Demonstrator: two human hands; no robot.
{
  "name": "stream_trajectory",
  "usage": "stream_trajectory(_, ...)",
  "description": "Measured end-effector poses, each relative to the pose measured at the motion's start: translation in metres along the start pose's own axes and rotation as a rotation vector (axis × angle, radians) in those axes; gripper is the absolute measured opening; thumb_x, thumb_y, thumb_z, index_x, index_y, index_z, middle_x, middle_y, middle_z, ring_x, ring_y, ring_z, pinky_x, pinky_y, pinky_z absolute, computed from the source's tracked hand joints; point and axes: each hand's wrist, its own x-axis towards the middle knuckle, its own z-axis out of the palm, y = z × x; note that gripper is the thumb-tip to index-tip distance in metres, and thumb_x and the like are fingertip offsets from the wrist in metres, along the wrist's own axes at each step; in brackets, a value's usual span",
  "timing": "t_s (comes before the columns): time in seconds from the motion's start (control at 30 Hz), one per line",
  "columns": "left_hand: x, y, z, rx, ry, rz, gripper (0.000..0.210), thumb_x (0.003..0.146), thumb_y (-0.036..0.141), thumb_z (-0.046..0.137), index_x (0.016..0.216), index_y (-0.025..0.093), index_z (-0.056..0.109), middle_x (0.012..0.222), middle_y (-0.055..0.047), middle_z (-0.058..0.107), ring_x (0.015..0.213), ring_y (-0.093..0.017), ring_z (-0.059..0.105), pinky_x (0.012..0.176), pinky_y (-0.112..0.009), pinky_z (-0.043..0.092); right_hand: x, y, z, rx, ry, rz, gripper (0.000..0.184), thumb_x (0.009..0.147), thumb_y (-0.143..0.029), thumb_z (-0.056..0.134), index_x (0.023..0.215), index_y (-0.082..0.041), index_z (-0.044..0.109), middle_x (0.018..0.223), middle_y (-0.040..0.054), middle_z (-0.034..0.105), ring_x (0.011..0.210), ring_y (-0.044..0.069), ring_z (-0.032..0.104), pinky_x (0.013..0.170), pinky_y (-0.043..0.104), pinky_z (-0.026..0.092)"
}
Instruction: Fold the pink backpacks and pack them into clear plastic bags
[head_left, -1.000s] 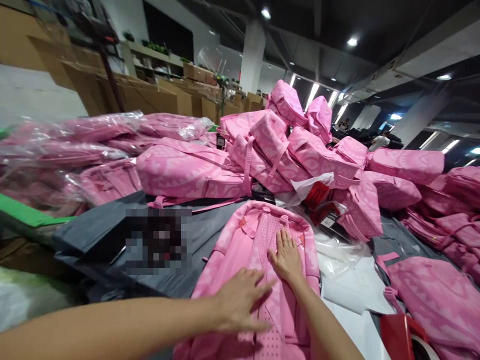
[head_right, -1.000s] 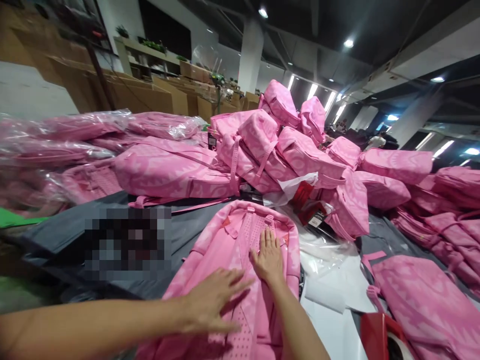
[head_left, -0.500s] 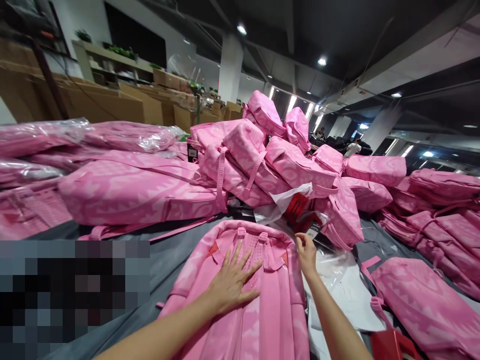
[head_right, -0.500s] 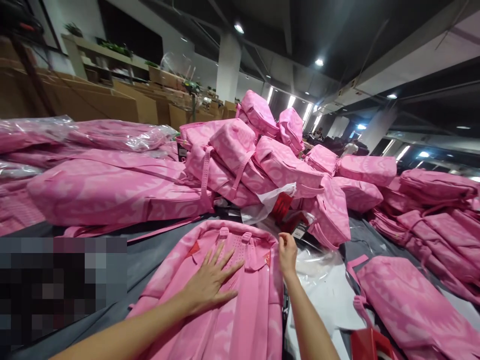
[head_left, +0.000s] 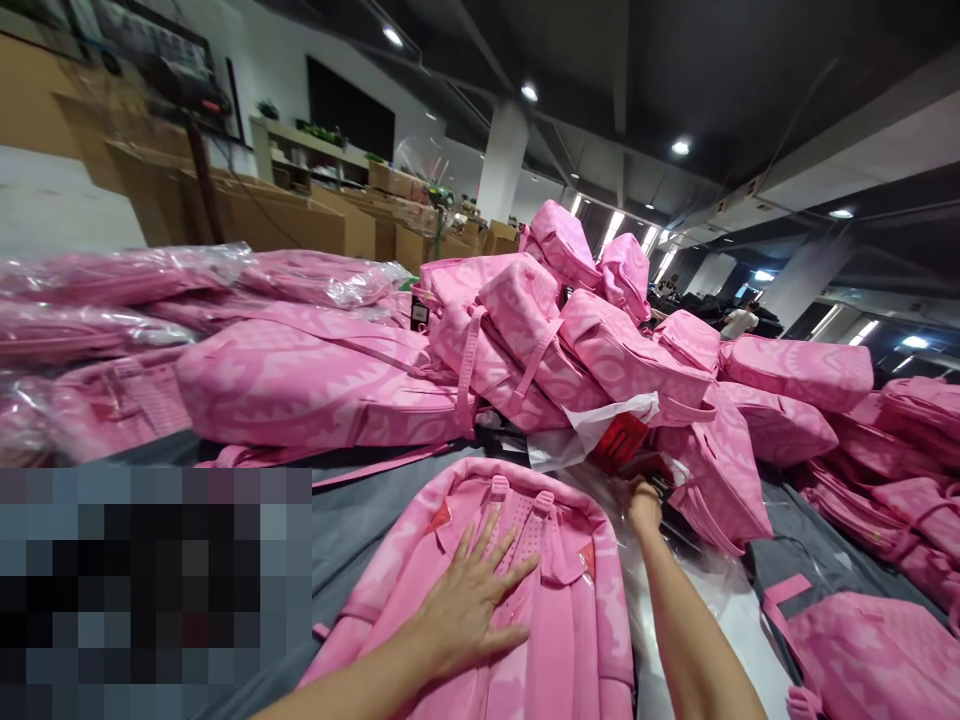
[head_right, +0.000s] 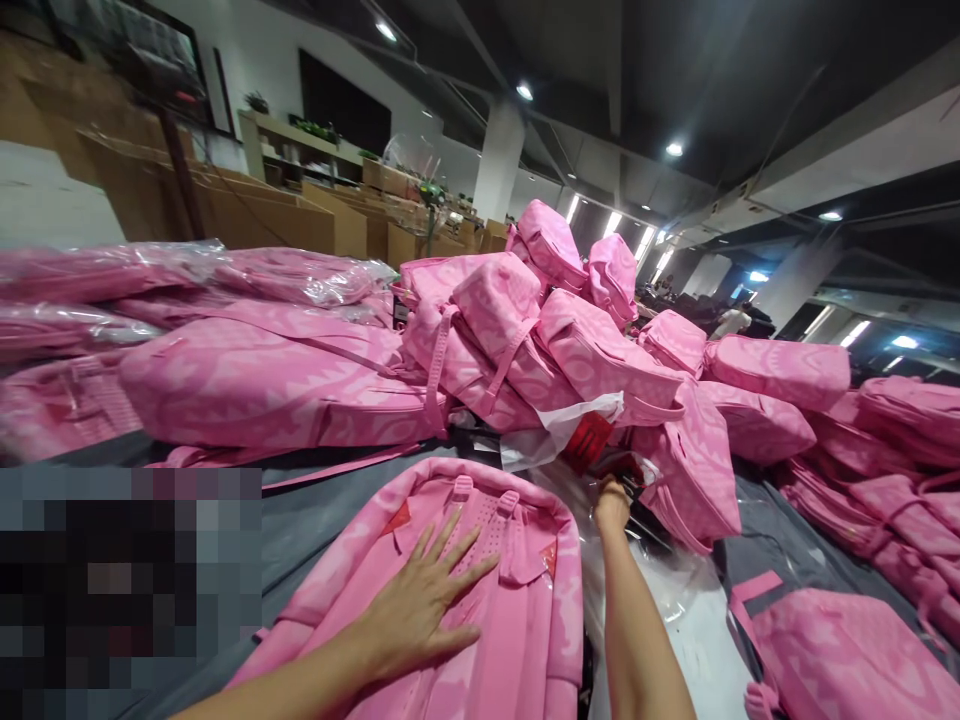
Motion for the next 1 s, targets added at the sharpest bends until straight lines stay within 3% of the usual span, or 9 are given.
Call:
stream_trajectory(0.13, 0.001, 0.0, 0.001, -0.027, 0.013, 0.024, 0.079, 0.086, 0.074, 0.061, 0.155, 0.042, 0.038, 0.169, -0.013, 0.019, 0.154, -0.052, 0.005, 0.115, -0.081, 0.005, 0.007, -0.012, -0.034, -0.041, 0.032, -0.061, 0.021, 0.104, -0.033, 0.057, 0.106, -0.013, 0.063, 0.088, 0.0021, 0.065, 0.075, 0.015, 0.064, 0.07, 0.03, 0.055)
stream_trajectory(0.3, 0.0, 0.007, -0.005, -0.034, 0.002, 0.013, 0.079, 0.087, 0.072, 0.061, 0.155, 0.038, 0.04, 0.17, -0.014, 0.015, 0.154, -0.05, 0.0, 0.116, -0.079, 0.002, -0.01, -0.007, -0.102, -0.021, 0.13, -0.422, 0.016, 0.101, -0.025, 0.047, 0.093, -0.017, 0.058, 0.094, 0.0073, 0.064, 0.075, 0.017, 0.062, 0.067, 0.03, 0.049)
stream_trajectory(0.4, 0.001, 0.008, -0.008, -0.019, 0.012, 0.024, 0.078, 0.087, 0.07, 0.061, 0.155, 0.036, 0.041, 0.17, -0.015, 0.014, 0.154, -0.051, -0.003, 0.115, -0.079, 0.001, -0.046, 0.009, -0.148, 0.034, 0.205, -0.611, 0.023, 0.101, -0.031, 0.038, 0.083, -0.023, 0.05, 0.079, 0.0064, 0.061, 0.069, 0.021, 0.062, 0.065, 0.032, 0.048)
stream_trajectory(0.5, 0.004, 0.009, -0.01, 0.011, 0.06, 0.062, 0.076, 0.087, 0.063, 0.066, 0.153, 0.032, 0.046, 0.17, -0.016, 0.015, 0.154, -0.052, 0.0, 0.116, -0.078, 0.002, -0.107, 0.014, -0.175, 0.098, 0.282, -0.74, 0.031, 0.105, -0.04, 0.029, 0.084, -0.025, 0.046, 0.072, 0.0029, 0.058, 0.063, 0.019, 0.061, 0.062, 0.031, 0.05)
stream_trajectory(0.63, -0.008, 0.028, -0.004, -0.114, 0.138, 0.129, 0.063, 0.084, 0.04, 0.069, 0.142, 0.019, 0.059, 0.154, -0.02, 0.047, 0.149, -0.046, 0.027, 0.121, -0.069, 0.014, -0.202, -0.009, -0.175, 0.151, 0.325, -1.007, 0.029, 0.107, -0.028, 0.034, 0.083, -0.026, 0.05, 0.064, -0.0012, 0.054, 0.053, 0.015, 0.054, 0.05, 0.026, 0.043)
stream_trajectory(0.73, -0.043, 0.056, 0.006, -0.708, 0.083, 0.074, 0.054, 0.078, 0.049, 0.073, 0.123, 0.021, 0.066, 0.128, -0.013, 0.066, 0.127, -0.035, 0.054, 0.109, -0.054, 0.042, -0.257, -0.032, -0.16, 0.077, 0.356, -1.256, 0.024, 0.105, -0.016, 0.04, 0.091, -0.022, 0.058, 0.067, -0.0003, 0.059, 0.053, 0.015, 0.054, 0.048, 0.028, 0.038)
stream_trajectory(0.87, -0.093, 0.091, 0.015, -1.645, -0.061, -0.435, 0.059, 0.08, 0.07, 0.066, 0.113, 0.022, 0.058, 0.096, -0.005, 0.069, 0.078, -0.019, 0.066, 0.077, -0.035, 0.054, -0.302, -0.041, -0.129, 0.045, 0.36, -1.365, 0.03, 0.106, -0.013, 0.031, 0.103, -0.016, 0.061, 0.078, 0.0037, 0.068, 0.06, 0.015, 0.062, 0.051, 0.028, 0.043)
stream_trajectory(0.93, -0.103, 0.1, 0.016, -1.783, 0.057, -0.681, 0.053, 0.077, 0.061, 0.075, 0.103, 0.019, 0.055, 0.081, -0.002, 0.067, 0.065, -0.015, 0.062, 0.07, -0.031, 0.053, -0.317, -0.033, -0.114, 0.087, 0.368, -1.335, 0.033, 0.109, -0.022, 0.029, 0.104, -0.016, 0.061, 0.081, 0.0064, 0.07, 0.064, 0.016, 0.065, 0.053, 0.028, 0.047)
stream_trajectory(1.0, -0.104, 0.102, 0.015, -1.79, 0.189, -0.786, 0.04, 0.076, 0.044, 0.079, 0.093, 0.018, 0.055, 0.077, -0.003, 0.067, 0.066, -0.016, 0.064, 0.065, -0.029, 0.053, -0.329, -0.019, -0.103, 0.101, 0.369, -1.246, 0.039, 0.109, -0.036, 0.028, 0.109, -0.016, 0.061, 0.087, 0.011, 0.071, 0.071, 0.02, 0.068, 0.057, 0.03, 0.051)
